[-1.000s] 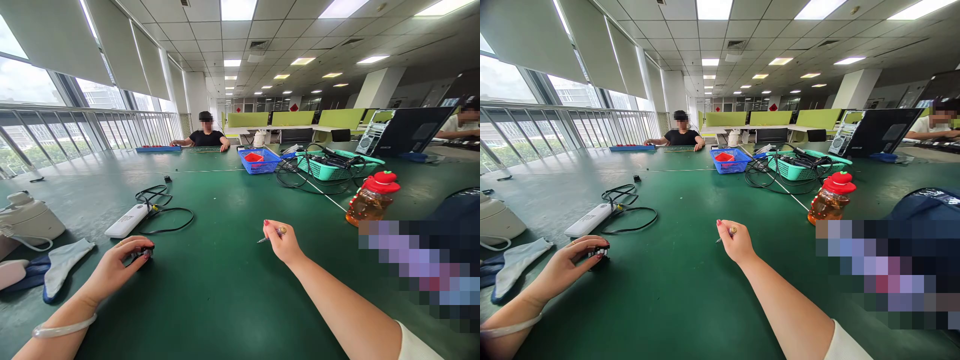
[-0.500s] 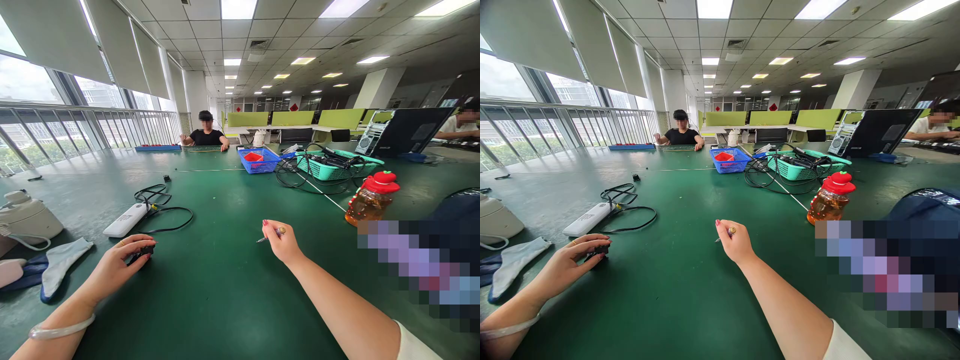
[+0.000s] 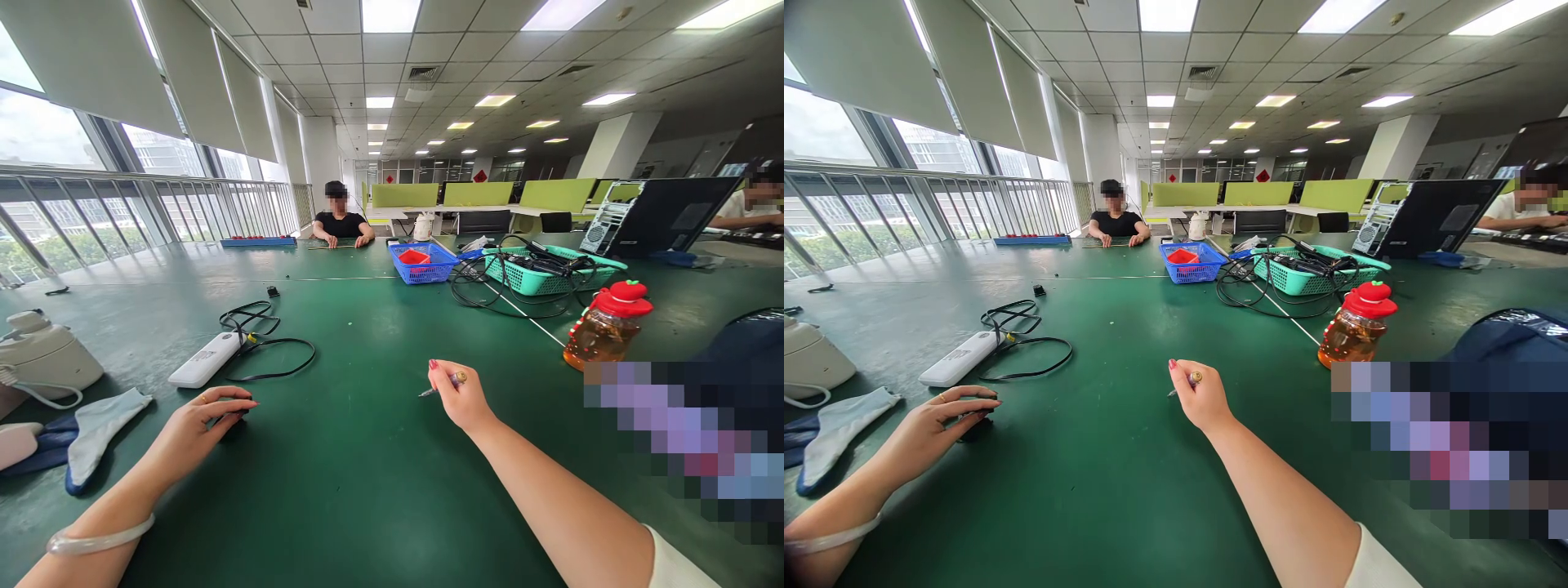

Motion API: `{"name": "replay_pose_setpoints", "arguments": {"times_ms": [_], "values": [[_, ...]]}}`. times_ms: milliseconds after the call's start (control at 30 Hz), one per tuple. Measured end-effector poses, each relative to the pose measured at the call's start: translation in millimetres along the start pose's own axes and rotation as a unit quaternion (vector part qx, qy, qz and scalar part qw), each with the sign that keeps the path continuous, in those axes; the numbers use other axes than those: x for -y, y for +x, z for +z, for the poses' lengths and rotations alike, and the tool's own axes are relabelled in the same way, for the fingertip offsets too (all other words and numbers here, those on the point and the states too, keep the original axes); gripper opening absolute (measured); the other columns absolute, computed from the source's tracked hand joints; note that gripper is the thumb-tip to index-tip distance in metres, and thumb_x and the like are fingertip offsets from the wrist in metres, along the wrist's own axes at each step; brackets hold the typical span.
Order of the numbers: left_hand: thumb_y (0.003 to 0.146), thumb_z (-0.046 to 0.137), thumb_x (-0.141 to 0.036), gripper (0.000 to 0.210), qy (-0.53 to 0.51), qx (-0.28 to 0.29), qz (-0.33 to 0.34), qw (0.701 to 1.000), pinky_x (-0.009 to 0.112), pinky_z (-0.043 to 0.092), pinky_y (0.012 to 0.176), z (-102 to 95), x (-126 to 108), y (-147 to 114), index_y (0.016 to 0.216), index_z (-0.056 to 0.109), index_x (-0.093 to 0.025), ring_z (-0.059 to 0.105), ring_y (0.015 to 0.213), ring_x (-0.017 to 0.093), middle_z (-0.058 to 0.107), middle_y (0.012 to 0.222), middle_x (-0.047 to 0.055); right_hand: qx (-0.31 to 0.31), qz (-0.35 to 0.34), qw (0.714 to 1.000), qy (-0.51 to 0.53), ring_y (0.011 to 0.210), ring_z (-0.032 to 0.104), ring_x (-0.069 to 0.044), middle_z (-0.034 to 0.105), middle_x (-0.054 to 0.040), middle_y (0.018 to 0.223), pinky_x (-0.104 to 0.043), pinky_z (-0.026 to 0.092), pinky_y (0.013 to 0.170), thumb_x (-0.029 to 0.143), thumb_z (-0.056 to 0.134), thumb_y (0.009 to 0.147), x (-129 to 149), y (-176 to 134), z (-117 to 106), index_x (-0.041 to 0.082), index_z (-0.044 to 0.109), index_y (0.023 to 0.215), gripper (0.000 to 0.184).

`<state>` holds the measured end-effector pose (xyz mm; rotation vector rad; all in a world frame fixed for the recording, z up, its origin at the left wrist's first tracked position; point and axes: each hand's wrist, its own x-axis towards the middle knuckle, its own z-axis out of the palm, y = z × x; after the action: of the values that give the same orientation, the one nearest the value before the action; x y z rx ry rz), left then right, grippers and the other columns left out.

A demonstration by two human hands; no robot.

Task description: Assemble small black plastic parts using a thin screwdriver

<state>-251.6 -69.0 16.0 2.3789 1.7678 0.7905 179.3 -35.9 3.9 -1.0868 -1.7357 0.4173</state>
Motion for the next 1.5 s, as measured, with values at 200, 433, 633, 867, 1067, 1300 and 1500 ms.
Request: {"name": "replay_pose_setpoints", "arguments": {"times_ms": [200, 433, 633, 867, 1067, 1300, 1500], "values": [[0.089, 0.042, -0.061, 0.049, 0.005, -0.043, 0.022, 0.999, 0.028, 0.057, 0.081, 1.3, 2, -2, 0.098, 0.076, -0.027, 0.066, 0.100, 0.023, 0.065, 0.113, 0.008, -0.004, -0.002, 1.000, 0.005, 0.049, 0.031, -0.012, 0.032, 0.0018, 0.051, -0.028, 0.023, 0.051, 0.046, 0.032, 0.096, -1, 0, 1, 0.021, 0.031, 0.053, 0.050], [0.089, 0.044, -0.056, 0.045, -0.004, -0.018, 0.005, 1.000, 0.027, 0.059, 0.076, -2.8, 0, -4, 0.103, 0.073, -0.024, 0.067, 0.094, 0.020, 0.059, 0.126, 0.010, -0.005, -0.007, 1.000, 0.013, 0.049, 0.030, -0.011, 0.030, 0.0021, 0.052, -0.027, 0.023, 0.050, 0.046, 0.033, 0.096, -3, -1, 2, 0.020, 0.030, 0.053, 0.050], [0.086, 0.046, -0.062, 0.049, -0.024, -0.030, -0.009, 0.999, 0.028, 0.059, 0.076, -5.8, 6, -6, 0.100, 0.075, -0.025, 0.068, 0.095, 0.022, 0.066, 0.122, 0.008, -0.005, -0.012, 1.000, 0.007, 0.049, 0.031, -0.011, 0.030, 0.0022, 0.051, -0.027, 0.024, 0.050, 0.046, 0.032, 0.096, -3, 0, 1, 0.021, 0.030, 0.053, 0.050], [0.081, 0.052, -0.069, 0.053, -0.024, -0.028, -0.004, 0.999, 0.032, 0.057, 0.086, -7.9, 4, -5, 0.091, 0.078, -0.024, 0.069, 0.097, 0.024, 0.070, 0.110, 0.009, -0.006, -0.010, 1.000, 0.002, 0.049, 0.031, -0.011, 0.032, 0.0022, 0.051, -0.027, 0.024, 0.051, 0.046, 0.032, 0.097, -3, 0, 1, 0.020, 0.032, 0.054, 0.050], [0.076, 0.060, -0.066, 0.048, -0.035, -0.035, 0.002, 0.999, 0.033, 0.057, 0.087, -9.6, 1, -5, 0.090, 0.078, -0.024, 0.069, 0.096, 0.024, 0.070, 0.108, 0.010, -0.008, -0.014, 1.000, 0.005, 0.049, 0.032, -0.011, 0.033, 0.0019, 0.051, -0.027, 0.024, 0.050, 0.045, 0.032, 0.097, -4, 0, 2, 0.020, 0.032, 0.053, 0.050], [0.078, 0.063, -0.058, 0.041, -0.106, 0.033, -0.032, 0.993, 0.029, 0.058, 0.085, -20.0, 13, -10, 0.099, 0.076, -0.025, 0.067, 0.106, 0.025, 0.070, 0.115, 0.008, -0.007, -0.008, 1.000, 0.009, 0.050, 0.031, -0.011, 0.033, 0.0020, 0.052, -0.027, 0.023, 0.050, 0.045, 0.032, 0.097, -3, -1, 2, 0.020, 0.031, 0.054, 0.050], [0.074, 0.066, -0.059, 0.043, -0.103, 0.055, -0.057, 0.992, 0.032, 0.059, 0.085, -19.7, 12, -9, 0.098, 0.076, -0.024, 0.069, 0.100, 0.026, 0.072, 0.112, 0.009, -0.005, -0.008, 1.000, 0.013, 0.050, 0.031, -0.011, 0.032, 0.0021, 0.052, -0.027, 0.024, 0.051, 0.044, 0.033, 0.097, -4, -1, 2, 0.020, 0.031, 0.054, 0.050]]}}
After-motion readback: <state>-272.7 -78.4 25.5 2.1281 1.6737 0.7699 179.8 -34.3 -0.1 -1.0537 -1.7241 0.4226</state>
